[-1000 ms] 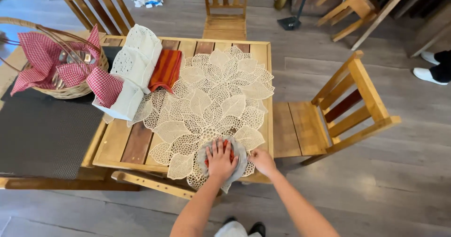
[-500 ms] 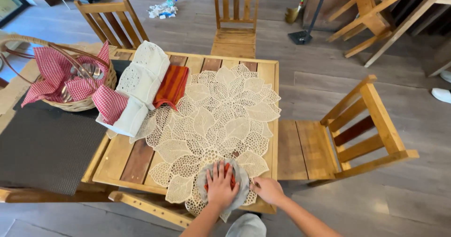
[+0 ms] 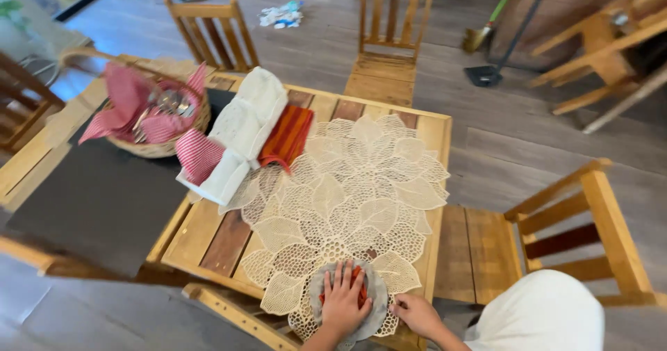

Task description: Organizing and cleaning table mats and doilies on a restaurant dining table.

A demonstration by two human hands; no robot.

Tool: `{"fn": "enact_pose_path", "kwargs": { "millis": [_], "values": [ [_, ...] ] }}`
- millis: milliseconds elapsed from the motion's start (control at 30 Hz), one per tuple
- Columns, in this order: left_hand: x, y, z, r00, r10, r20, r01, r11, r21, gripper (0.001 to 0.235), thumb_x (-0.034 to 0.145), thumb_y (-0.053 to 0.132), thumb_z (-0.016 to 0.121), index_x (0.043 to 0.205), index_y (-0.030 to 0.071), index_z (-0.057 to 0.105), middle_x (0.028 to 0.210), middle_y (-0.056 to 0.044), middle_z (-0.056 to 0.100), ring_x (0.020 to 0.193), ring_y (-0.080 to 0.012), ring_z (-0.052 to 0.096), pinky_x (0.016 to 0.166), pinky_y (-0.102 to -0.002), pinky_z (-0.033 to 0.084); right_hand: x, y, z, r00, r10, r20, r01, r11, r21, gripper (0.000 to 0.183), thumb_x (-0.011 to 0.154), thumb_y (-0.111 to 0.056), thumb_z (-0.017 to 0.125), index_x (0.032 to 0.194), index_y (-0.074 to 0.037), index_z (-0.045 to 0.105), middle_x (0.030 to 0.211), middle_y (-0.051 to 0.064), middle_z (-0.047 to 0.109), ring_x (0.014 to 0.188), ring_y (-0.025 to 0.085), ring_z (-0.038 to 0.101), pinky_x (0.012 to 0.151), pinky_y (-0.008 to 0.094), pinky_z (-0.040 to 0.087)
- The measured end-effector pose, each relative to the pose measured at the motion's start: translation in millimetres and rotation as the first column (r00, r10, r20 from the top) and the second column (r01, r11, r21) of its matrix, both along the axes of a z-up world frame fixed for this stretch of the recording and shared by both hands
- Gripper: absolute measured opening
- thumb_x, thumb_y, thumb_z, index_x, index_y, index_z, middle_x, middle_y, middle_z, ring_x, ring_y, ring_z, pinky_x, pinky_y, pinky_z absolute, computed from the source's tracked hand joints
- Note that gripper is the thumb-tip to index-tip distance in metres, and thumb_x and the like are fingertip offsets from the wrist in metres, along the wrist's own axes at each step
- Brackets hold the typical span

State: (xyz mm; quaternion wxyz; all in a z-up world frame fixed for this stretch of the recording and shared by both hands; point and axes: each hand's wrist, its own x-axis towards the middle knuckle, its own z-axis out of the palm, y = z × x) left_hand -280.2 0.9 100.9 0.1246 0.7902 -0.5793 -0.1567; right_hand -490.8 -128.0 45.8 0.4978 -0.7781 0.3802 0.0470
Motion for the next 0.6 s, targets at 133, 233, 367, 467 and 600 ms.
{"fn": "enact_pose_path", "kwargs": {
  "millis": [133,233,367,467,600],
  "values": [
    [-1,2,12,0.999,-0.001,-0.054,0.004,0.998,0.066,0.077,0.091,0.052,0.056,0.155,0.015,0.038,0.167,-0.019,0.018,0.155,-0.0402,0.008,0.120,-0.064,0.000,-15,-20,-94,0.994,-0.032,0.104,0.017,0.989,0.148,0.030,0.092,-0.034,0.073,0.085,-0.004,0.072,0.066,0.009,0.066,0.061,0.019,0.064,0.060,0.035,0.054],
    [-2,2,1,1.000,-0.006,-0.009,0.005,1.000,-0.026,0.076,0.091,0.052,0.055,0.154,0.012,0.038,0.166,-0.022,0.017,0.153,-0.0419,0.007,0.119,-0.063,0.001,-9,-9,-52,0.937,-0.346,-0.053,0.287,0.673,0.682,0.023,0.093,-0.028,0.070,0.101,-0.007,0.072,0.078,0.008,0.073,0.072,0.021,0.070,0.069,0.040,0.060],
    [-14,0,10,0.997,0.060,-0.055,-0.058,0.998,0.037,0.075,0.092,0.051,0.052,0.156,0.014,0.038,0.167,-0.022,0.016,0.155,-0.0417,0.006,0.121,-0.063,0.000,4,-2,-39,0.832,-0.463,-0.305,0.436,0.208,0.875,0.028,0.091,-0.027,0.066,0.114,-0.012,0.066,0.088,0.009,0.076,0.080,0.026,0.072,0.076,0.044,0.060],
    [-16,-17,7,0.990,0.129,-0.060,-0.127,0.991,0.045,0.076,0.092,0.051,0.053,0.156,0.014,0.037,0.167,-0.021,0.016,0.155,-0.0416,0.006,0.120,-0.066,-0.002,16,-23,-78,0.873,-0.410,-0.264,0.376,0.221,0.900,0.029,0.088,-0.028,0.064,0.112,-0.012,0.065,0.087,0.010,0.076,0.077,0.027,0.072,0.071,0.045,0.058],
    [-25,-35,0,0.964,0.230,-0.132,-0.231,0.973,0.010,0.075,0.095,0.056,0.051,0.158,0.017,0.036,0.169,-0.018,0.019,0.156,-0.0378,0.011,0.123,-0.061,0.003,-1,-79,-113,0.936,-0.351,0.022,0.183,0.540,0.821,0.027,0.093,-0.023,0.065,0.108,0.000,0.071,0.089,0.009,0.077,0.077,0.022,0.072,0.072,0.038,0.059]
  ]
}}
